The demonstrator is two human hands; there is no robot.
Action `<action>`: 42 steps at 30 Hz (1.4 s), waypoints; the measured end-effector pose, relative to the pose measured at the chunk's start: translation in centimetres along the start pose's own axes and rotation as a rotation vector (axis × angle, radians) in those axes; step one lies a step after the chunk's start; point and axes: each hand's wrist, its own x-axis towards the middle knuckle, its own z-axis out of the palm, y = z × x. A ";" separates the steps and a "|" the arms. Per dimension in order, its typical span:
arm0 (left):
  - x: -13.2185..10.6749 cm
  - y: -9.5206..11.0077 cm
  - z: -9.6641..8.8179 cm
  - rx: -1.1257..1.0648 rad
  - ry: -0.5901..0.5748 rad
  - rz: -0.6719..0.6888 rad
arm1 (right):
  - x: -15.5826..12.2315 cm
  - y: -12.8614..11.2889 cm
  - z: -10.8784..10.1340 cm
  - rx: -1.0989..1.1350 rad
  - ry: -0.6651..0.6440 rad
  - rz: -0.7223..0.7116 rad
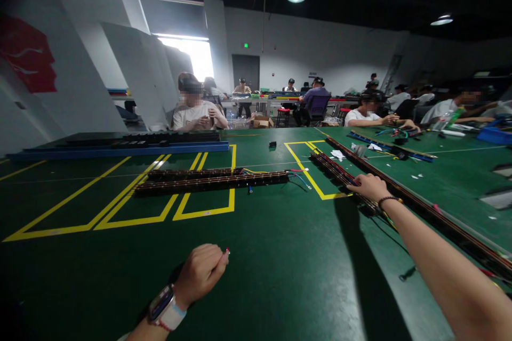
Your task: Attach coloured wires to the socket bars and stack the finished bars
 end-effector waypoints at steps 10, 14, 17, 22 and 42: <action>0.2 0.2 -0.2 0.037 -0.043 0.016 | -1.9 -1.0 2.1 -0.106 -0.051 0.139; 0.4 0.3 -0.4 0.054 -0.039 0.026 | -1.8 -0.8 2.9 -0.101 -0.012 0.234; 0.5 0.4 -0.4 0.052 -0.034 0.035 | -1.7 -0.8 3.4 -0.104 0.009 0.254; 0.5 0.4 -0.4 0.056 -0.026 0.049 | -1.3 -1.2 3.7 -0.064 0.005 0.264; 0.2 0.5 0.1 0.082 -0.015 0.045 | -3.2 -4.5 -4.1 0.214 0.229 0.060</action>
